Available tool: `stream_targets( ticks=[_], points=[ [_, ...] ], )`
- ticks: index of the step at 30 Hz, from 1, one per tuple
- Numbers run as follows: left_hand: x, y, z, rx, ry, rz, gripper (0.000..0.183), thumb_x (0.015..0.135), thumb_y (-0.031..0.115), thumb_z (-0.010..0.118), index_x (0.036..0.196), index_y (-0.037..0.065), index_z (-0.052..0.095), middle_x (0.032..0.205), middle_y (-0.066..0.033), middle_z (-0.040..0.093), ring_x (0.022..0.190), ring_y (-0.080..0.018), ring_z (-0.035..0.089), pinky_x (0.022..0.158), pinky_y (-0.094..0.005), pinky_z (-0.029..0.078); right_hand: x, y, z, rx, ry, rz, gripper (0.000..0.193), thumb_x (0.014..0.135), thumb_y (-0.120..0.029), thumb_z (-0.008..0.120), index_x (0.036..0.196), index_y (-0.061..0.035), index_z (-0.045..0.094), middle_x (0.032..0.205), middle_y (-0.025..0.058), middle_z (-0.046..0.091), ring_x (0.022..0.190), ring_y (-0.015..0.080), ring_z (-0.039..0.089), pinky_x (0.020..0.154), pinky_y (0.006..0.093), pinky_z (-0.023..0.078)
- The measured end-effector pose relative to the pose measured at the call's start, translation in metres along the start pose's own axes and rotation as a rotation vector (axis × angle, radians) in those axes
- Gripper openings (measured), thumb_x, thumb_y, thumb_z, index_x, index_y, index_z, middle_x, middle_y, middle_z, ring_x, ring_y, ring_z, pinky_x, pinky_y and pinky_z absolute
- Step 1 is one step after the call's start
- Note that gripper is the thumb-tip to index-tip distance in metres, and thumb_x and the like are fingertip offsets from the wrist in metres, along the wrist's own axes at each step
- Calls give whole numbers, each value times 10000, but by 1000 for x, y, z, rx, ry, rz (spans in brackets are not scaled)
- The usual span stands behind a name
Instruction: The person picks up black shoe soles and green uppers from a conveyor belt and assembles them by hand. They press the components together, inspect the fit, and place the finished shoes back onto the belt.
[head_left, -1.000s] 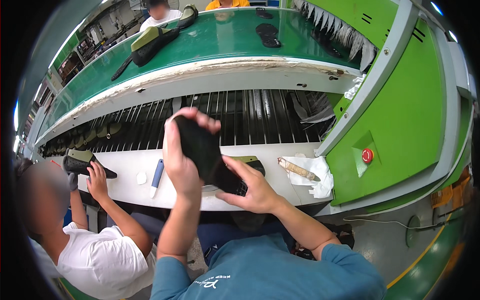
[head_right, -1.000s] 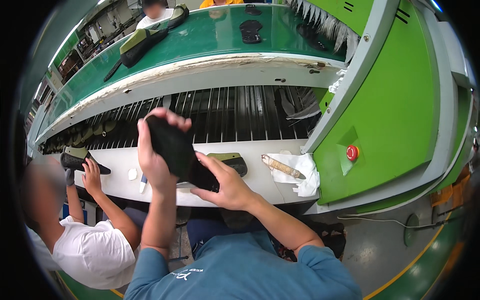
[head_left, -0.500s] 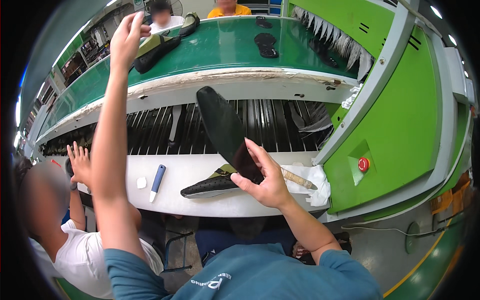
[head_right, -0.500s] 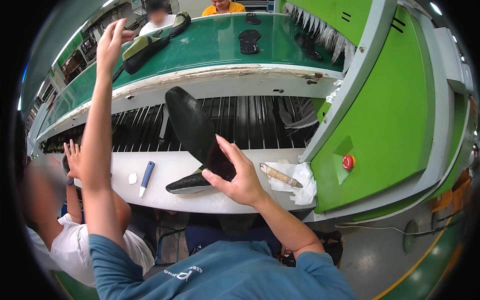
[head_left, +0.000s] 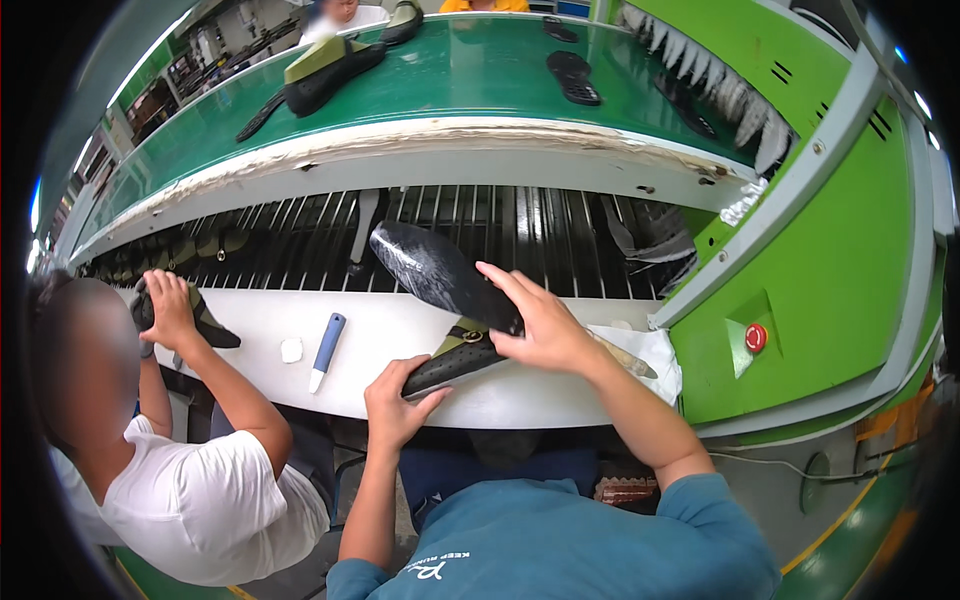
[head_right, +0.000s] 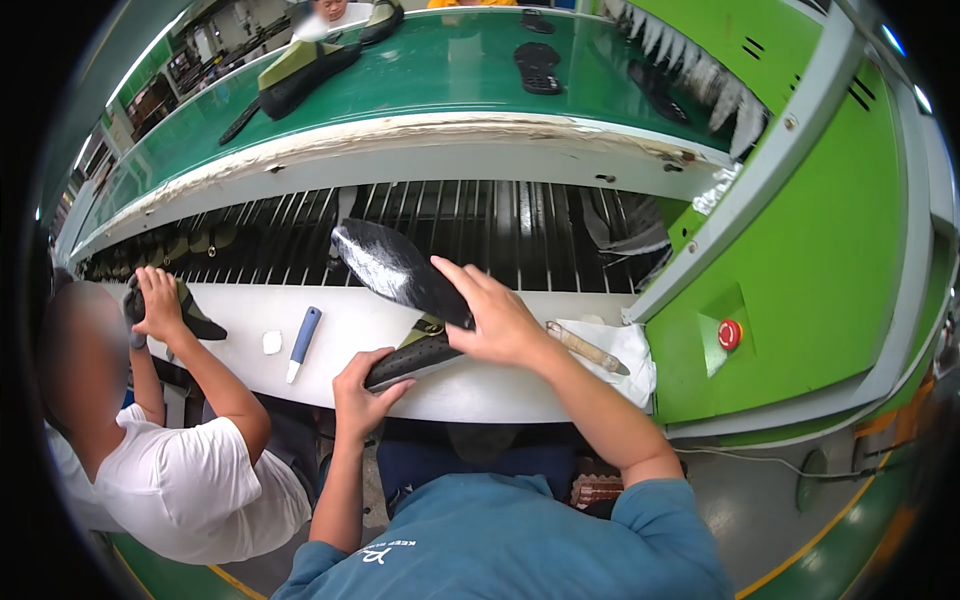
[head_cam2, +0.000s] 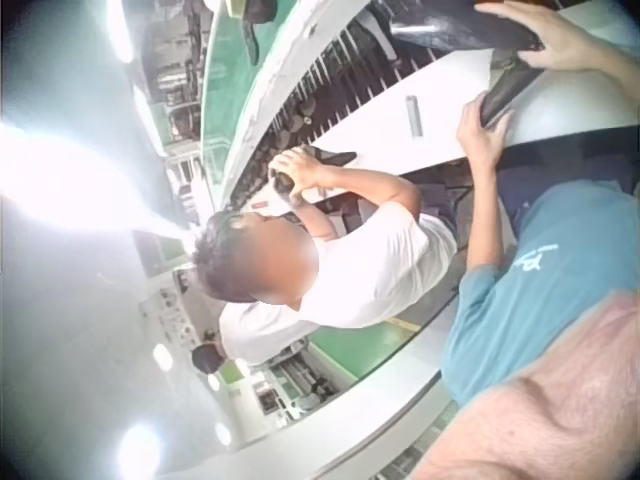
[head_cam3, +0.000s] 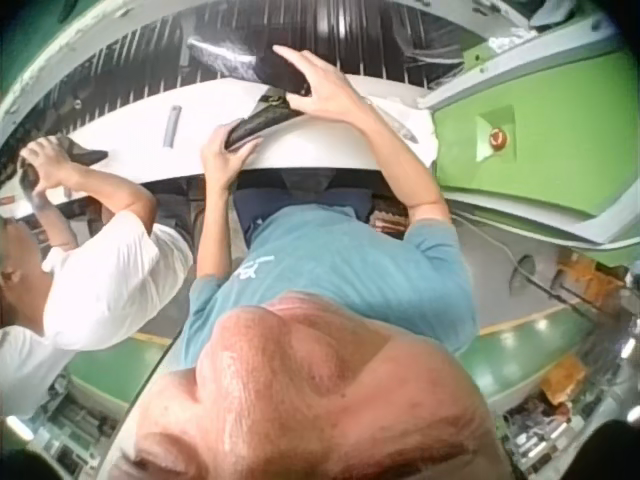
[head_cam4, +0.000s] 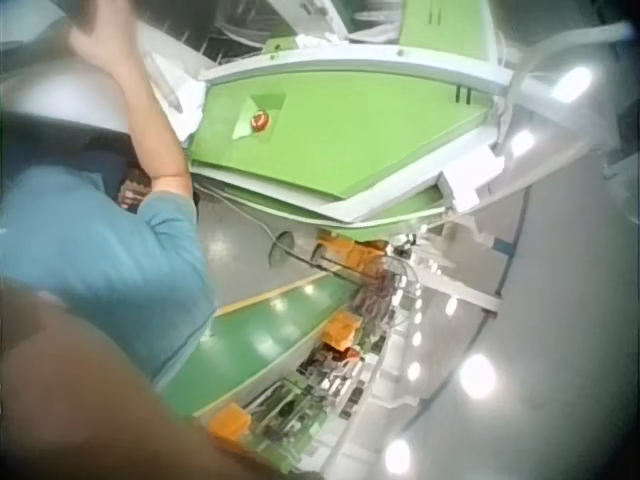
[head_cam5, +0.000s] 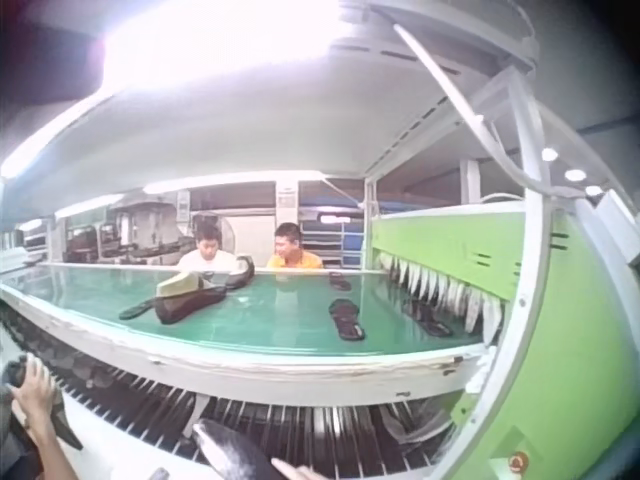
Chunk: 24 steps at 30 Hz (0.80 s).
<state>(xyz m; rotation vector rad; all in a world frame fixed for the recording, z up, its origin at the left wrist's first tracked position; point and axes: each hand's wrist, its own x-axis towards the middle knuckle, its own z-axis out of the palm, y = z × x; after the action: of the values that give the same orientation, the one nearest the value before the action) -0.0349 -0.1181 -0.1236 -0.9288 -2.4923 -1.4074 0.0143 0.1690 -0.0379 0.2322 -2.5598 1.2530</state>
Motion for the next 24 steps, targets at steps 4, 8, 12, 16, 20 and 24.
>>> stream_targets(
  ticks=[4, 8, 12, 16, 20, 24],
  points=[
    [-6, -17, 14, -87, 125, -1, 519, 761, 167, 1007, 1185, -25, 779, 1050, -155, 791, 966, -278, 780, 890, -373, 605, 71, 48, 11, -272, -62, -82, 755, 832, -210, 781, 1549, -78, 587, 1221, 183, 643, 1109, 392, 680, 946, 495, 566],
    [-10, -25, 18, -103, 195, 17, 516, 757, 170, 1021, 1177, -6, 779, 1023, -157, 791, 900, -289, 796, 827, -362, 627, 112, -13, 5, -165, -248, -212, 735, 815, -161, 756, 1533, -89, 616, 1230, 168, 651, 1110, 376, 677, 985, 458, 561],
    [-11, -25, 18, -133, 190, 14, 526, 750, 142, 1014, 1188, -18, 771, 1025, -155, 785, 911, -275, 783, 841, -359, 613, 124, -65, 3, 79, 27, -505, 706, 835, -104, 750, 1530, -79, 625, 1194, 155, 648, 1074, 321, 669, 970, 395, 547],
    [-11, -28, 13, -123, 189, 37, 515, 757, 152, 1008, 1179, -23, 770, 1028, -161, 787, 914, -282, 789, 834, -357, 616, 185, -119, -32, 139, 465, -743, 625, 915, -135, 747, 1514, -36, 600, 1273, 171, 677, 1075, 314, 690, 932, 404, 561],
    [-10, -27, 10, -94, 201, 78, 515, 754, 156, 1007, 1179, -18, 773, 1025, -167, 791, 908, -296, 792, 833, -359, 620, 294, -150, -141, -107, 292, -995, 1272, 908, -539, 898, 1806, -208, 60, 1795, 298, 174, 1678, 461, 222, 1209, 826, 328],
    [-3, -27, 18, -101, 208, 119, 513, 762, 202, 1016, 1174, 10, 776, 1017, -165, 800, 880, -312, 808, 790, -372, 643, 385, -78, -119, -625, 611, -434, 701, 968, -356, 736, 1552, -69, 478, 1447, 242, 611, 1317, 402, 603, 1007, 585, 511]
  ],
)
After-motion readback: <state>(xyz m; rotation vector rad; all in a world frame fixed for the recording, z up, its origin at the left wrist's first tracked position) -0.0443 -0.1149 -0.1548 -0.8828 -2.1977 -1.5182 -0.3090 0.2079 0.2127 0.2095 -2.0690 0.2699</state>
